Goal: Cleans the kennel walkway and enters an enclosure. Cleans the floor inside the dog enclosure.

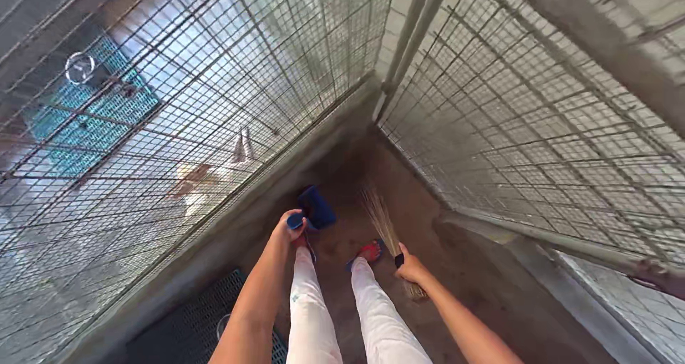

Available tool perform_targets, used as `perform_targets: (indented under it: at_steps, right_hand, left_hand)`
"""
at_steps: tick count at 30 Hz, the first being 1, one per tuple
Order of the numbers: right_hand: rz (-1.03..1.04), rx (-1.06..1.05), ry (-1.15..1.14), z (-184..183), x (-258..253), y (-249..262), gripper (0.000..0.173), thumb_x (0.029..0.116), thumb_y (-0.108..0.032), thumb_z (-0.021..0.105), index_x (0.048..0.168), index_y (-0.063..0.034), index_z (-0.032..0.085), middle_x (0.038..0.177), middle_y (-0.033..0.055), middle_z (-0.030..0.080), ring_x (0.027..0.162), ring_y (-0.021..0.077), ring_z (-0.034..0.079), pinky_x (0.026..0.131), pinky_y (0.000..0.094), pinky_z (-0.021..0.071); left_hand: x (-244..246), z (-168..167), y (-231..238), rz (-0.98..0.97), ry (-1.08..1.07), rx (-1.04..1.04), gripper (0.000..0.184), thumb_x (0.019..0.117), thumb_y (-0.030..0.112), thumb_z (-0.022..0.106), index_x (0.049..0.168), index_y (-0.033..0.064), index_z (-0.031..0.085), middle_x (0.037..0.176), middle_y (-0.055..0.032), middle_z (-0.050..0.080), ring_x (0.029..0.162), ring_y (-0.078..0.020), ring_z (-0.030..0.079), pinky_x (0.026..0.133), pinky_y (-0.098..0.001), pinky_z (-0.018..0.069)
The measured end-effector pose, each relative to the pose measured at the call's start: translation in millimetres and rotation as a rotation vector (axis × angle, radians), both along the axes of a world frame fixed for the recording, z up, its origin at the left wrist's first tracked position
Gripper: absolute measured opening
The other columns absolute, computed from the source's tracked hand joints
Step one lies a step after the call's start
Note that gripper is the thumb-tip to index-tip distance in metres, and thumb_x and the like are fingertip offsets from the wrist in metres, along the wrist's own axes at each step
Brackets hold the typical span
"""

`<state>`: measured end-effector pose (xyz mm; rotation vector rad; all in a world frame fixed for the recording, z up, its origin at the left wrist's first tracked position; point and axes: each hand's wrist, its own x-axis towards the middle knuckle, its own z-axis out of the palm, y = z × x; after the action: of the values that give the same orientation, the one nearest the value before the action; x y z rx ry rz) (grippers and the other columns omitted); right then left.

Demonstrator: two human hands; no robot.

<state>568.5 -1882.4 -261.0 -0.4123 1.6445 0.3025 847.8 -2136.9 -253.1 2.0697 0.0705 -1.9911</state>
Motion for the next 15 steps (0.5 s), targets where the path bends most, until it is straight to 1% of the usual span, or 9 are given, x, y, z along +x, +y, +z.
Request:
perform_targets:
  at_steps: [4, 8, 10, 12, 15]
  right_hand:
    - [-0.085, -0.019, 0.010, 8.2, -12.7, 4.7, 0.113, 0.0833, -0.009, 0.079, 0.167, -0.0204, 0.003, 0.137, 0.0288, 0.059, 0.125, 0.0424, 0.060, 0.106, 0.0574, 0.0466]
    - [-0.151, -0.060, 0.021, 11.1, -18.5, -11.8, 0.113, 0.0831, -0.009, 0.078, 0.167, -0.0204, 0.003, 0.136, 0.0281, 0.059, 0.124, 0.0424, 0.061, 0.104, 0.0578, 0.0473]
    - [-0.174, -0.091, 0.033, 5.5, -19.1, -28.0, 0.112, 0.0834, -0.009, 0.078, 0.167, -0.0194, 0.004, 0.135, 0.0284, 0.060, 0.123, 0.0430, 0.061, 0.104, 0.0585, 0.0474]
    - [-0.210, -0.137, 0.062, -9.4, -18.7, -49.3, 0.110, 0.0839, -0.011, 0.078, 0.166, -0.0186, 0.006, 0.134, 0.0281, 0.061, 0.123, 0.0432, 0.061, 0.103, 0.0591, 0.0480]
    - [-0.277, -0.150, 0.082, -37.2, -1.0, -86.0, 0.107, 0.0874, -0.013, 0.074, 0.166, -0.0179, 0.002, 0.135, 0.0267, 0.061, 0.123, 0.0415, 0.061, 0.103, 0.0575, 0.0492]
  left_hand:
    - [-39.8, -5.2, -18.3, -0.148, 0.005, 0.000, 0.009, 0.1045, 0.016, 0.046, 0.099, 0.0094, 0.049, 0.071, -0.0053, 0.053, 0.053, -0.0114, 0.054, 0.049, -0.0218, 0.0497]
    - [-77.5, -3.7, -20.1, -0.232, 0.073, 0.021, 0.011, 0.1043, 0.017, 0.045, 0.097, 0.0091, 0.049, 0.069, -0.0055, 0.054, 0.052, -0.0123, 0.055, 0.048, -0.0227, 0.0501]
    - [-83.4, -2.8, -19.7, -0.246, 0.089, 0.032, 0.013, 0.1048, 0.018, 0.044, 0.097, 0.0088, 0.050, 0.069, -0.0056, 0.055, 0.052, -0.0121, 0.056, 0.047, -0.0222, 0.0500]
    - [-81.1, -0.6, -22.0, -0.275, 0.108, 0.029, 0.016, 0.1057, 0.019, 0.042, 0.096, 0.0089, 0.050, 0.068, -0.0050, 0.055, 0.051, -0.0110, 0.056, 0.045, -0.0210, 0.0491]
    - [-62.9, 1.1, -29.3, -0.326, 0.163, 0.028, 0.024, 0.1069, 0.021, 0.036, 0.092, 0.0085, 0.051, 0.065, -0.0043, 0.058, 0.049, -0.0094, 0.058, 0.043, -0.0191, 0.0488]
